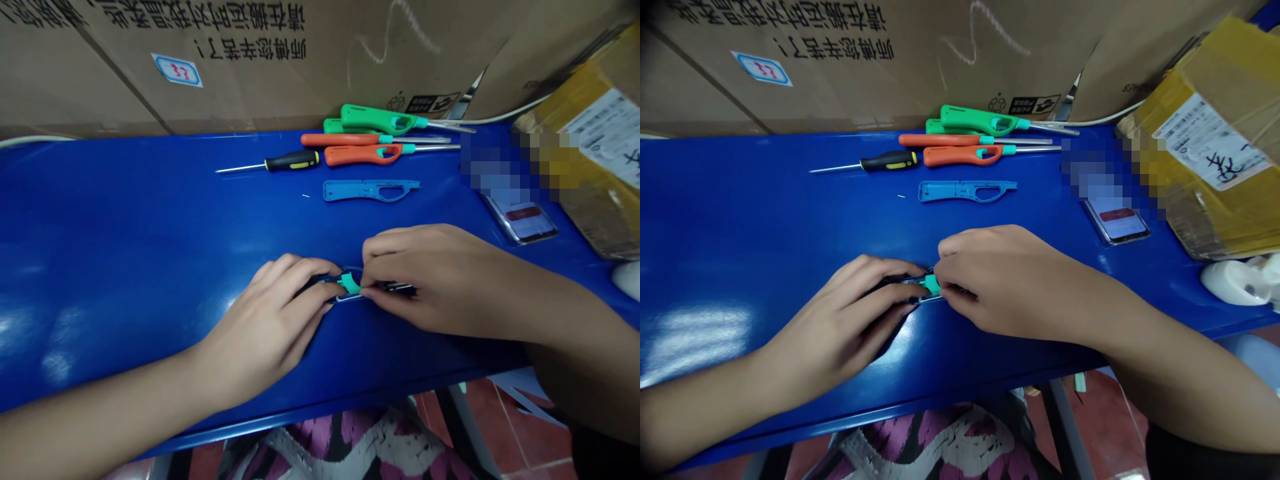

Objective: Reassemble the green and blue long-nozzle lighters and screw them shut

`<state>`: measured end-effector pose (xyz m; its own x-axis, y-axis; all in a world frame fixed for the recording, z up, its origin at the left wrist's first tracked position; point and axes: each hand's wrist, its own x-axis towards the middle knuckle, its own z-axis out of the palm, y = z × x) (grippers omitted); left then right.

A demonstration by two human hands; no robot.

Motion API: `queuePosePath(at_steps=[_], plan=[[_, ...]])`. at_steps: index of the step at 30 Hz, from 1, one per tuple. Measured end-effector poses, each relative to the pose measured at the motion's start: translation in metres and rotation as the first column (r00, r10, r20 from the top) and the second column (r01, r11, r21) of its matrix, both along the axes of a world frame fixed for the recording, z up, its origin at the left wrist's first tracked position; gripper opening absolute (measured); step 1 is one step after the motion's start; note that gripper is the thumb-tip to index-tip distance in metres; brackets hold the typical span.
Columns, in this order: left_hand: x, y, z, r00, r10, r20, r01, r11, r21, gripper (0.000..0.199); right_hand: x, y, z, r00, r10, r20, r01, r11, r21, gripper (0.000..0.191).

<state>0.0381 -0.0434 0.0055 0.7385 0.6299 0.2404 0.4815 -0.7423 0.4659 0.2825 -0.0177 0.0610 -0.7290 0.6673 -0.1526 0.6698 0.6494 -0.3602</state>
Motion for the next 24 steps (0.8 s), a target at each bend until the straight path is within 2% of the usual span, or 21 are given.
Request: queuePosePath(at_steps=[4,10,16,19,24], plan=[[0.003,-0.004,0.002,0.999,0.047,0.008,-0.047,0.999,-0.021,0.022,0.000,0.000,-0.001,1.000,0.003,0.004,-0.003,1.000,0.029,0.020],[0.012,-0.005,0.004,0.994,0.110,-0.020,-0.109,0.991,0.073,0.015,-0.001,-0.003,-0.003,1.000,-0.007,0.013,0.006,0.999,0.046,0.019],[0.017,-0.003,0.009,0.985,0.171,-0.029,-0.169,0.983,0.070,0.011,-0.004,-0.004,-0.003,1.000,-0.018,0.018,0.017,0.999,0.047,0.021],[0.017,-0.004,0.010,0.982,0.184,-0.031,-0.181,0.980,0.077,0.011,-0.004,-0.005,-0.003,0.999,-0.031,0.017,0.030,0.998,0.049,0.020],[0.015,-0.006,0.008,0.985,0.170,-0.030,-0.162,0.970,0.179,0.014,-0.005,-0.006,-0.003,0.998,-0.048,0.039,0.044,0.995,0.085,0.020]])
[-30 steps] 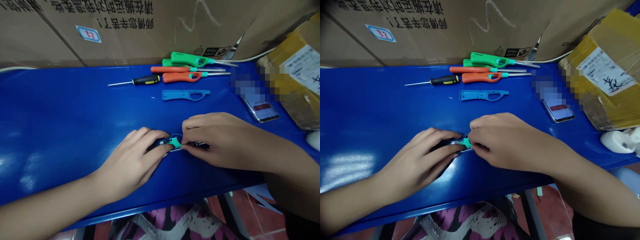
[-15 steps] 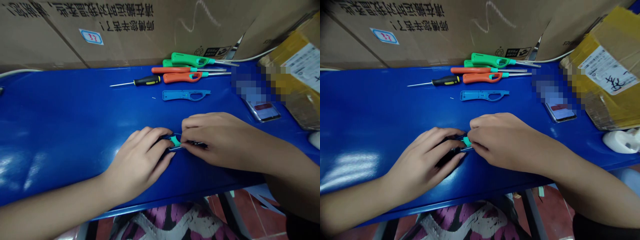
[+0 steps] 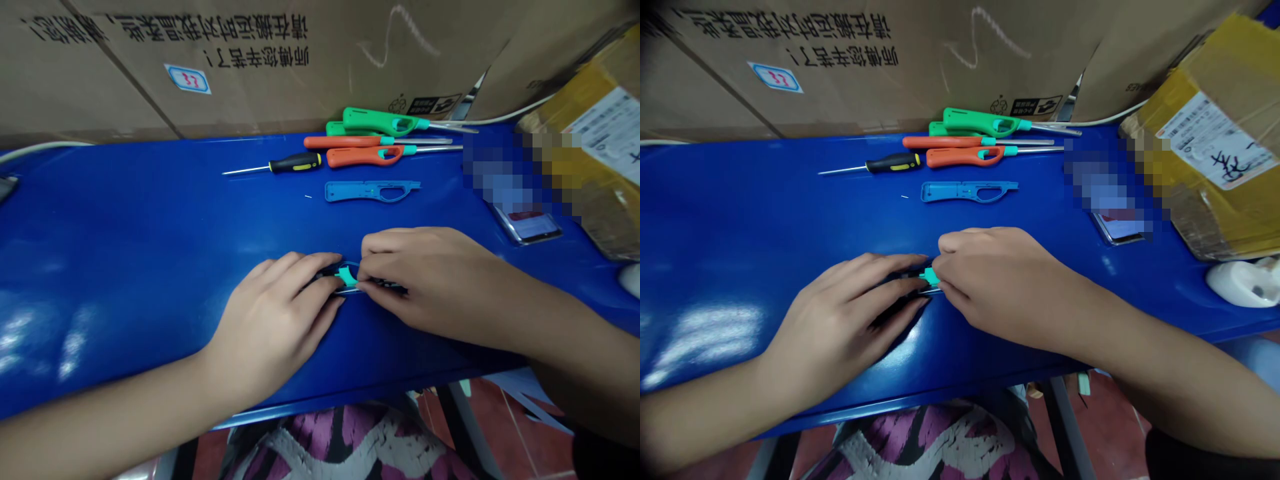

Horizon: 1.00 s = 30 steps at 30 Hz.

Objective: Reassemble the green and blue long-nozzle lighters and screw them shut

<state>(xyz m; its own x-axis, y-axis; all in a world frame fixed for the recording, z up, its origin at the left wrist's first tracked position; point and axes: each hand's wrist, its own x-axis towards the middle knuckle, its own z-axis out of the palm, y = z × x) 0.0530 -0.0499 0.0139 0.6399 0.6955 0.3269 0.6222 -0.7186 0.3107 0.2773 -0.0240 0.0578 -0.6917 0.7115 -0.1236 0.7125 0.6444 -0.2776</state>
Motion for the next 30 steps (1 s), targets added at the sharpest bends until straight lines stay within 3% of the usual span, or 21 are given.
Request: queuePosePath(at_steps=[12,23,30], plan=[[0.0018,0.0024,0.0031,0.998,0.034,-0.046,-0.037,0.998,-0.054,0.010,-0.0002,-0.0044,-0.0015,1.000,0.026,0.013,-0.027,0.994,0.106,0.018],[0.0023,0.0002,0.0029,0.997,0.033,-0.070,-0.032,0.999,0.016,0.011,-0.0024,-0.0074,-0.0047,1.000,0.001,0.016,-0.003,0.995,0.101,0.016],[0.0022,0.0004,0.0020,0.998,0.033,-0.054,-0.035,0.999,-0.031,0.010,-0.0028,-0.0083,-0.0027,1.000,-0.020,0.008,0.020,0.997,0.080,0.016]])
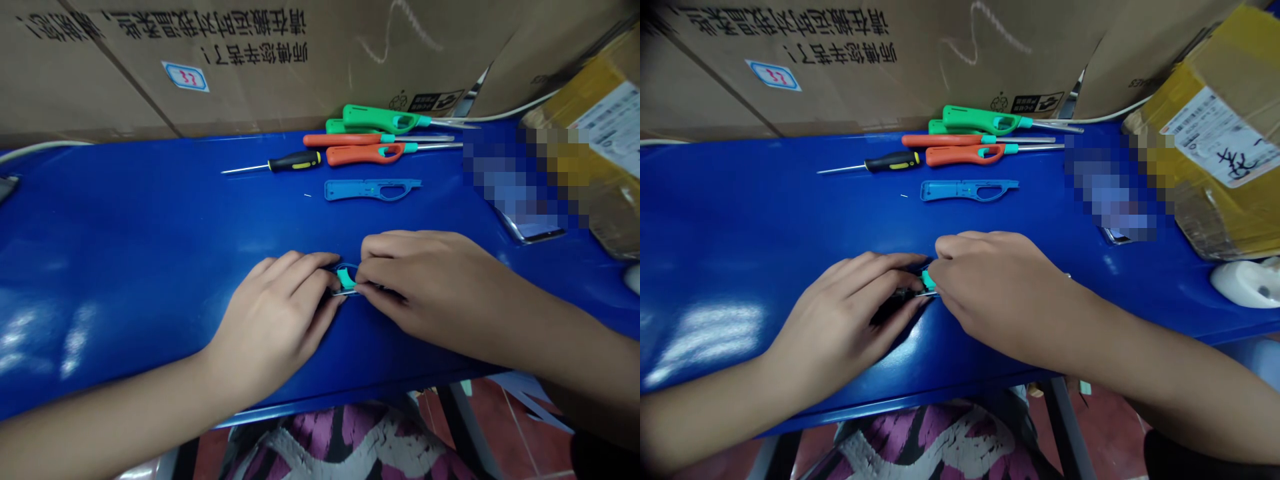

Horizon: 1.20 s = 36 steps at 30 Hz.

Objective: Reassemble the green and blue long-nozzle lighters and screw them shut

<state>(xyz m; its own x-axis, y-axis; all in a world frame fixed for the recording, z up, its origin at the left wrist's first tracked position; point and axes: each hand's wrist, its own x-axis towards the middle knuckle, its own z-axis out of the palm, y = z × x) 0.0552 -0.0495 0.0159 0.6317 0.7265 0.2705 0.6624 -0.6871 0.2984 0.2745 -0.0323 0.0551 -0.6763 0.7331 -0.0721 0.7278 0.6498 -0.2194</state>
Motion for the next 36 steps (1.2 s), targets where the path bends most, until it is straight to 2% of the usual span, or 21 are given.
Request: queuePosePath(at_steps=[13,18,23,28,30,33,36], plan=[[-0.002,0.001,-0.003,0.998,-0.055,0.033,0.054,0.998,0.036,0.011,-0.002,0.000,-0.003,1.000,0.007,-0.009,-0.007,1.000,-0.019,0.014],[-0.003,0.001,-0.006,0.993,-0.080,0.088,0.077,0.996,0.036,0.009,-0.001,0.004,-0.004,0.998,-0.033,-0.060,0.025,0.991,-0.131,0.018],[-0.008,0.001,-0.010,0.989,-0.114,0.098,0.109,0.992,0.058,0.015,0.001,0.016,-0.006,0.973,-0.110,-0.204,0.033,0.936,-0.350,0.018],[-0.012,0.001,-0.008,0.986,-0.145,0.088,0.137,0.987,0.088,0.023,0.002,0.025,-0.008,0.962,-0.192,-0.192,0.078,0.873,-0.481,0.011],[-0.013,0.000,-0.008,0.990,-0.121,0.073,0.115,0.990,0.081,0.026,0.003,0.026,-0.009,0.952,-0.245,-0.183,0.118,0.848,-0.517,0.006],[-0.015,-0.001,-0.008,0.995,-0.100,0.028,0.096,0.989,0.108,0.031,0.004,0.029,-0.009,0.939,-0.298,-0.172,0.167,0.832,-0.529,0.014],[-0.016,0.000,-0.009,0.989,-0.142,-0.041,0.148,0.970,0.192,0.037,0.007,0.032,-0.007,0.937,-0.303,-0.172,0.158,0.810,-0.565,0.018]])
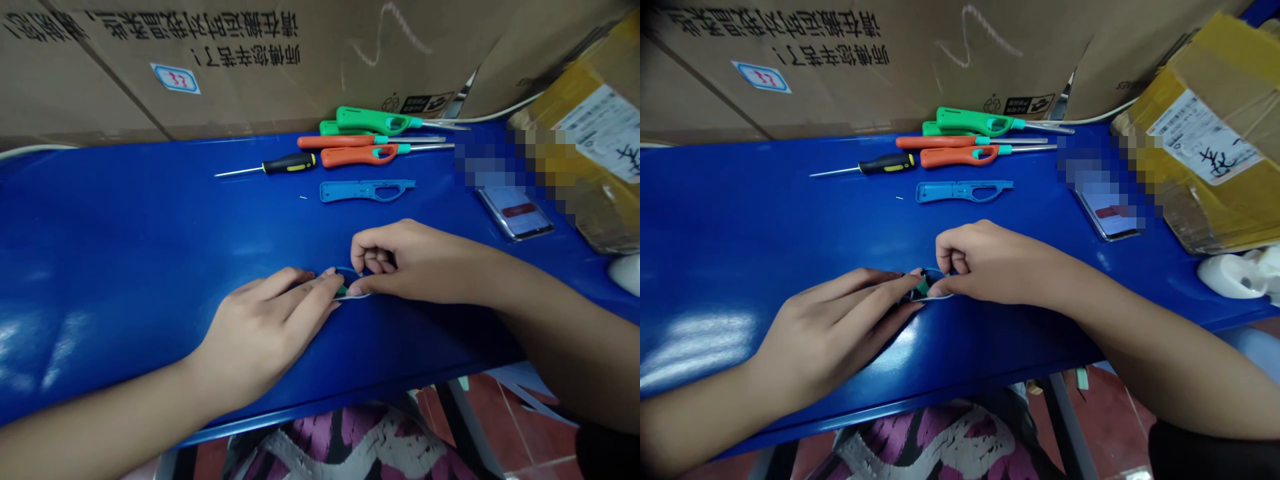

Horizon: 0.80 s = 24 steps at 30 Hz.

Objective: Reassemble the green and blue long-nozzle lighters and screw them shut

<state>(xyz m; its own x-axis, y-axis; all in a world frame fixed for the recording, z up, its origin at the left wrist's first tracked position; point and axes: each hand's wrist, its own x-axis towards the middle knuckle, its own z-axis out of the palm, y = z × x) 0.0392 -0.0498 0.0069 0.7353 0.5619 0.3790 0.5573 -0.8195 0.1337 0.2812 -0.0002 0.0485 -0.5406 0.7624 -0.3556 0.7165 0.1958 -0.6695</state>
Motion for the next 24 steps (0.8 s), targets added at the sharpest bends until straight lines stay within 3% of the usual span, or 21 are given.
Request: queuePosePath(at_steps=[4,13,18,24], plan=[[0.0012,0.0010,-0.0002,0.997,-0.055,-0.057,0.059,0.996,0.066,0.033,0.0049,0.0038,0.0046,0.999,0.010,-0.044,-0.012,0.999,-0.035,0.020],[-0.0005,-0.0036,-0.0004,0.990,-0.039,-0.135,0.051,0.995,0.089,0.032,0.0022,0.0015,0.0005,0.996,0.090,0.017,-0.091,0.995,0.035,0.018],[-0.0004,-0.0034,0.0000,0.989,-0.042,-0.143,0.056,0.994,0.095,0.033,-0.0009,-0.0001,-0.0018,0.998,0.068,0.016,-0.069,0.995,0.079,0.020],[-0.0016,-0.0006,-0.0012,0.992,-0.078,-0.095,0.086,0.993,0.076,0.032,-0.0011,-0.0008,-0.0005,0.998,0.061,0.012,-0.061,0.997,0.038,0.021]])
